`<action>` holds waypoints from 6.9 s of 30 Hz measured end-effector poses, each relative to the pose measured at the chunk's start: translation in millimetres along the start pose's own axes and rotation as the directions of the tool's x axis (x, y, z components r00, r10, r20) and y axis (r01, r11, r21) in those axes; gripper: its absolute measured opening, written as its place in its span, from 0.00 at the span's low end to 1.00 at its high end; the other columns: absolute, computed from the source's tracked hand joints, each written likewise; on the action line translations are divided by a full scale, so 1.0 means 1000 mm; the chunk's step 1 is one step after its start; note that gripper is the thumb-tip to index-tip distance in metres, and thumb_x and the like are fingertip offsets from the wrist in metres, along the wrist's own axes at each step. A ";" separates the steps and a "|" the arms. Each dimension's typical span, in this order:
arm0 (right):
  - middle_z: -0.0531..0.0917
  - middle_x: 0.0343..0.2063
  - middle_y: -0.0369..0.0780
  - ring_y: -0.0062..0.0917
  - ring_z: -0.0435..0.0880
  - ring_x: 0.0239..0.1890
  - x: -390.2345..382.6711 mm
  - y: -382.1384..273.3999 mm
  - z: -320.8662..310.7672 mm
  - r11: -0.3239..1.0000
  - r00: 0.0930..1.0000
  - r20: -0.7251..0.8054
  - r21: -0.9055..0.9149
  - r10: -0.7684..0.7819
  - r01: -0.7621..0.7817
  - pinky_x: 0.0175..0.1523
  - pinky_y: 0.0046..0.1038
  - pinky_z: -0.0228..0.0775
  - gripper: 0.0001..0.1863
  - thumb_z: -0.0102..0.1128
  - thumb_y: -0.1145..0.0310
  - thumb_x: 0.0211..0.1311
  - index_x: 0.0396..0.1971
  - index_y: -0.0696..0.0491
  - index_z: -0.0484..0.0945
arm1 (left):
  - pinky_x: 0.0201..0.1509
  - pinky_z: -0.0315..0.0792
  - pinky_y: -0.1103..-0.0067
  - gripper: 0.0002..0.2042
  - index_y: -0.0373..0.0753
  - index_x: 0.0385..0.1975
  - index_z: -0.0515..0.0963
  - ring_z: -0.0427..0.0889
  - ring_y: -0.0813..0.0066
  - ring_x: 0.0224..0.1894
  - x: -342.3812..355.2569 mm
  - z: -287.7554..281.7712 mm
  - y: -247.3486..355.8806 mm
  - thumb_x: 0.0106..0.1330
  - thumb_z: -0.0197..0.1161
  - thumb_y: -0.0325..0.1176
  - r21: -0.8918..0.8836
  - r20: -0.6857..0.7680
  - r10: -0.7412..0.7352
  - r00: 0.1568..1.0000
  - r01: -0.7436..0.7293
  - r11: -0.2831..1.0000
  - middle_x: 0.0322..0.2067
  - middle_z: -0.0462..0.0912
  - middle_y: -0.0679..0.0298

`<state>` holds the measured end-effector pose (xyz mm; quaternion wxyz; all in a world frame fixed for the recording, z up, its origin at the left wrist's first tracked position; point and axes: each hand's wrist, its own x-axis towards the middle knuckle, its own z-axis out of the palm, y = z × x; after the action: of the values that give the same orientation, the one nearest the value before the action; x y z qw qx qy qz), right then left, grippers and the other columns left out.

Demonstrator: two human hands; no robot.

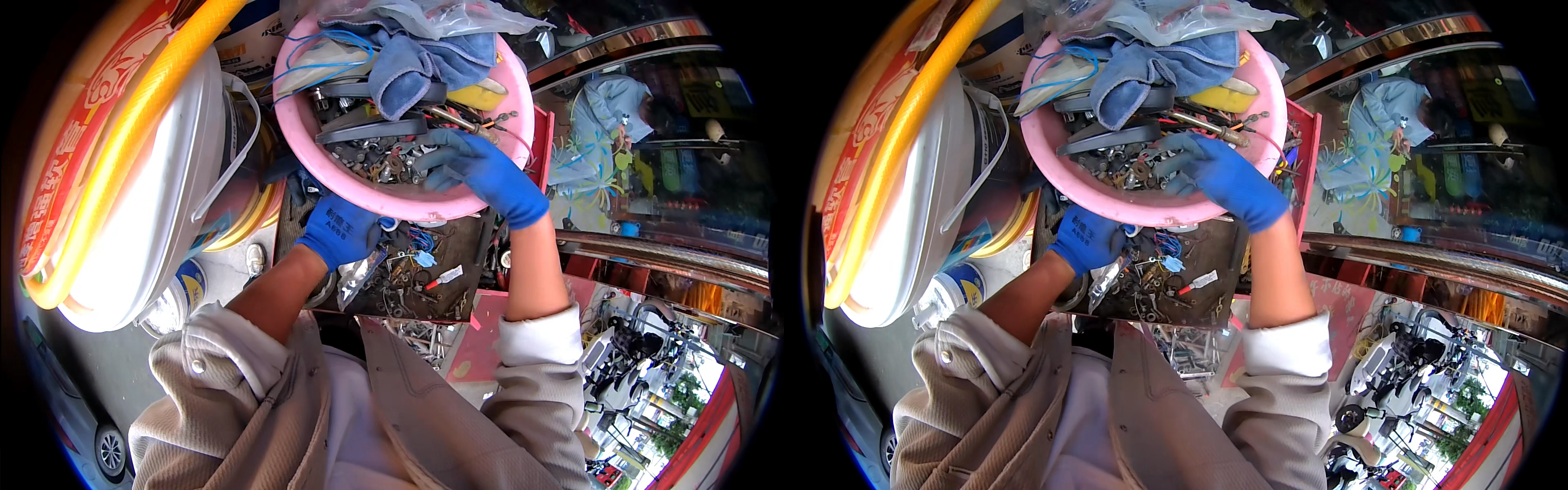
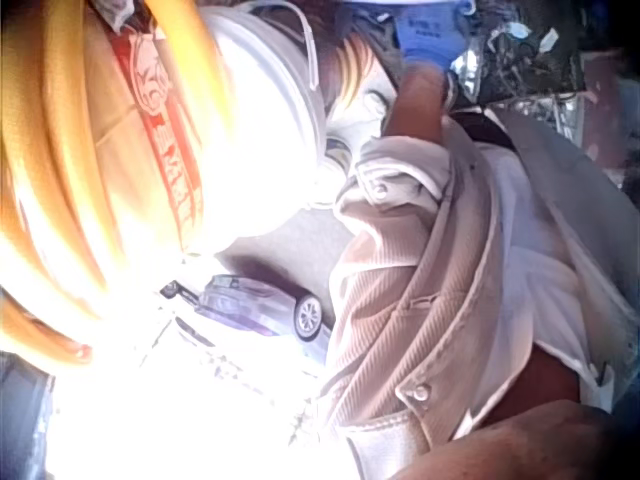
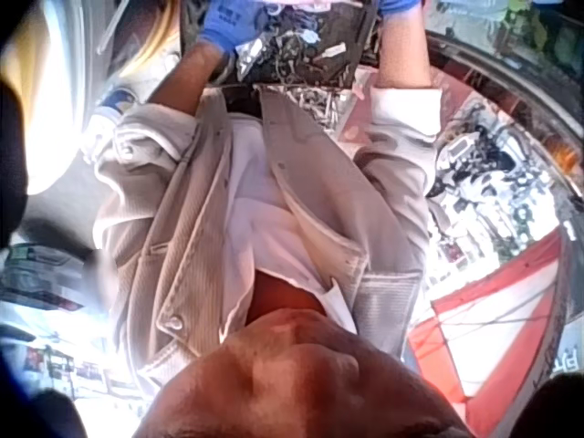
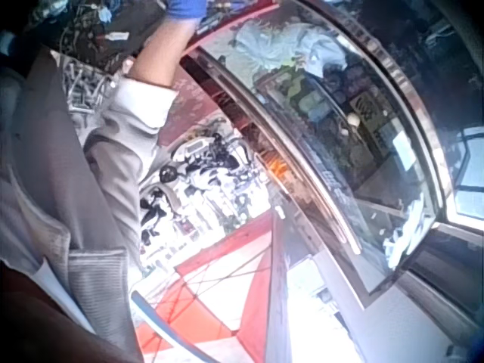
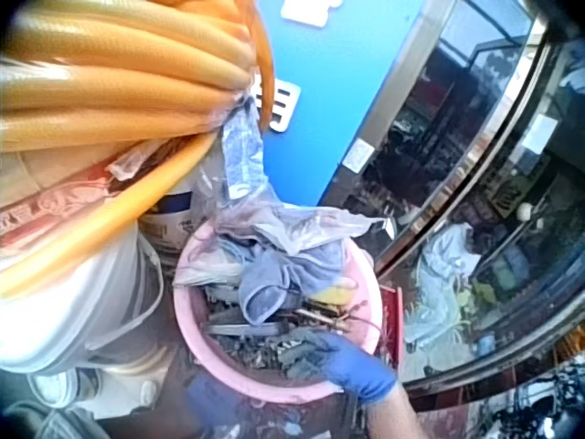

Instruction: The person works on a scooter's handlebar area, using a wrench to tighten components and handling small parts. They retrieve additional parts from a pink basin and continue adjusting the handlebar assembly.

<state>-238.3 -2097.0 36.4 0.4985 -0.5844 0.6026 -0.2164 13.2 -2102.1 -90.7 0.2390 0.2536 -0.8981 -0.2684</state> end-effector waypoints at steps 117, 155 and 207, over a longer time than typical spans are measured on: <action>0.85 0.31 0.52 0.41 0.86 0.37 0.046 -0.042 0.111 0.873 0.808 -0.578 -0.330 0.115 -0.360 0.44 0.39 0.77 0.15 0.56 0.60 0.57 0.23 0.56 0.84 | 0.36 0.73 0.63 0.08 0.40 0.29 0.79 0.80 0.53 0.30 0.008 0.005 0.006 0.55 0.59 0.37 0.204 0.034 0.008 0.999 -0.014 0.979 0.27 0.80 0.54; 0.83 0.43 0.53 0.45 0.82 0.49 0.053 0.026 0.019 0.577 0.809 -0.529 -0.589 0.254 -0.566 0.53 0.41 0.74 0.16 0.54 0.66 0.56 0.40 0.57 0.83 | 0.46 0.73 0.60 0.14 0.39 0.39 0.79 0.80 0.50 0.39 0.003 0.000 0.003 0.51 0.59 0.34 -0.043 0.058 -0.053 0.997 0.055 0.998 0.36 0.82 0.51; 0.85 0.37 0.44 0.30 0.86 0.37 -0.044 0.011 0.041 0.722 0.826 -0.560 0.597 0.063 0.350 0.44 0.32 0.80 0.09 0.57 0.75 0.67 0.43 0.61 0.79 | 0.57 0.69 0.57 0.21 0.38 0.48 0.77 0.77 0.46 0.48 0.005 -0.005 0.006 0.51 0.57 0.33 0.034 0.021 -0.013 1.000 0.013 0.999 0.44 0.80 0.47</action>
<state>-216.9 -2041.1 25.6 0.4648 -0.3224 0.5476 -0.6166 10.3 -2102.6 -82.0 0.2234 0.2607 -0.9033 -0.2572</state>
